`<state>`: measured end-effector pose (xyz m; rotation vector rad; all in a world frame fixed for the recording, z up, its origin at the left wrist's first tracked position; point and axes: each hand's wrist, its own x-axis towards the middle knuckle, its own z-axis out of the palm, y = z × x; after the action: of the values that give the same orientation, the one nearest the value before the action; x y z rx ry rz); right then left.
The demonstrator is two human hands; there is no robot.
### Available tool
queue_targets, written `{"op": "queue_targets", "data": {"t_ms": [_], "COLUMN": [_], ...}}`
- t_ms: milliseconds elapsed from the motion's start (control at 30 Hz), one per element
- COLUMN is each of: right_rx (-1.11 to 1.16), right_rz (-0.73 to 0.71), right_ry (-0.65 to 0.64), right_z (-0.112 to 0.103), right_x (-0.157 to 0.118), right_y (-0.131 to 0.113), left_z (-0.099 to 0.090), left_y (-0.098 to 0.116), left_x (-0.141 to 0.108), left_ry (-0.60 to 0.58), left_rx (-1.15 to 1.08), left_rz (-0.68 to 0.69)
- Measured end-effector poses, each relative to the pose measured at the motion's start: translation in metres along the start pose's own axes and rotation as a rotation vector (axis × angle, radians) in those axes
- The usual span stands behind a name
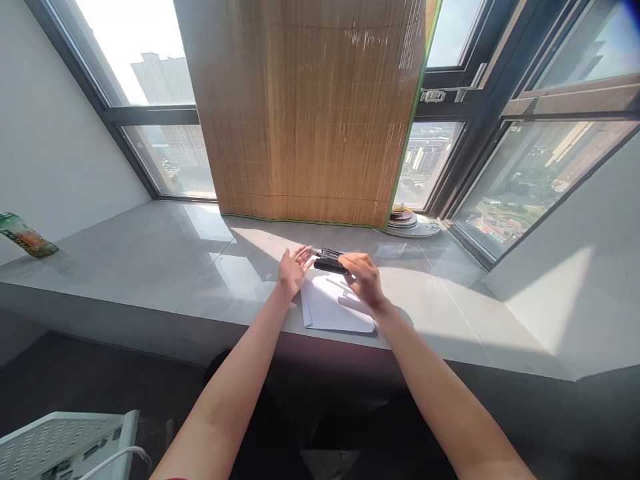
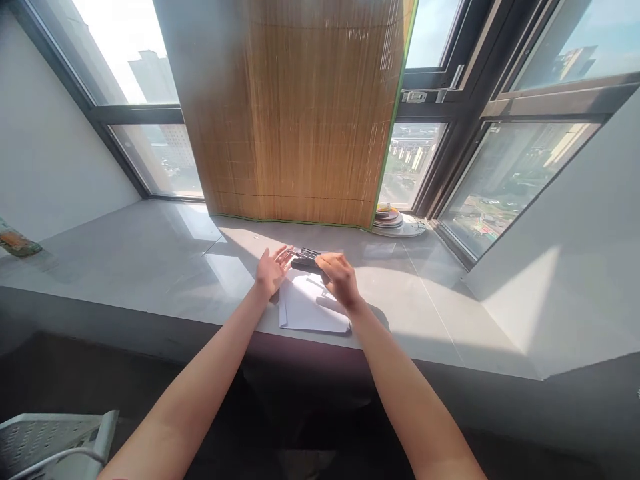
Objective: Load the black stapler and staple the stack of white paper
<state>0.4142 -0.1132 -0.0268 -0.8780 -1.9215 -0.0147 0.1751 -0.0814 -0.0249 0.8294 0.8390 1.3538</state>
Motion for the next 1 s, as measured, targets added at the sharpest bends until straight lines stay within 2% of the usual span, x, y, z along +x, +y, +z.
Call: {"op": "queue_targets", "data": {"t_ms": [100,200,300,400,467,533,633,733,833,1000], "right_rx": [-0.037,-0.018,-0.014,-0.031,-0.013,0.069,0.268,0.476,0.553,0.399], "right_rz": [-0.092,-0.138,-0.117,-0.011,0.152,0.371,0.647,0.801,0.807,0.671], "right_ry": [-0.115,-0.212,-0.216,-0.079,0.055,0.131,0.085,-0.033,-0.142,-0.241], "right_z": [0.005,0.008,0.009,0.007,0.006,0.005,0.003,0.002,0.004,0.007], "right_x": [-0.001,0.000,0.000,0.002,0.003,0.005,0.005,0.002,0.001,0.001], "right_y": [-0.009,-0.015,-0.016,-0.011,-0.004,0.002,0.007,0.006,0.005,0.009], "left_z": [-0.004,-0.004,-0.003,-0.004,-0.006,-0.009,-0.015,-0.016,-0.008,0.007], "left_y": [0.000,0.001,0.001,-0.001,-0.001,0.000,0.003,0.009,0.015,0.020], "left_x": [-0.005,-0.008,-0.006,-0.002,0.000,0.001,0.002,0.000,-0.006,-0.017], "left_ry": [-0.056,-0.072,-0.051,0.022,0.058,0.080,0.123,0.082,-0.027,-0.200], "left_rx": [-0.126,-0.151,-0.156,-0.205,-0.252,-0.285,-0.290,-0.316,-0.363,-0.383], "left_rz": [-0.022,-0.089,-0.114,-0.100,-0.070,-0.020,0.042,0.060,0.036,-0.078]}}
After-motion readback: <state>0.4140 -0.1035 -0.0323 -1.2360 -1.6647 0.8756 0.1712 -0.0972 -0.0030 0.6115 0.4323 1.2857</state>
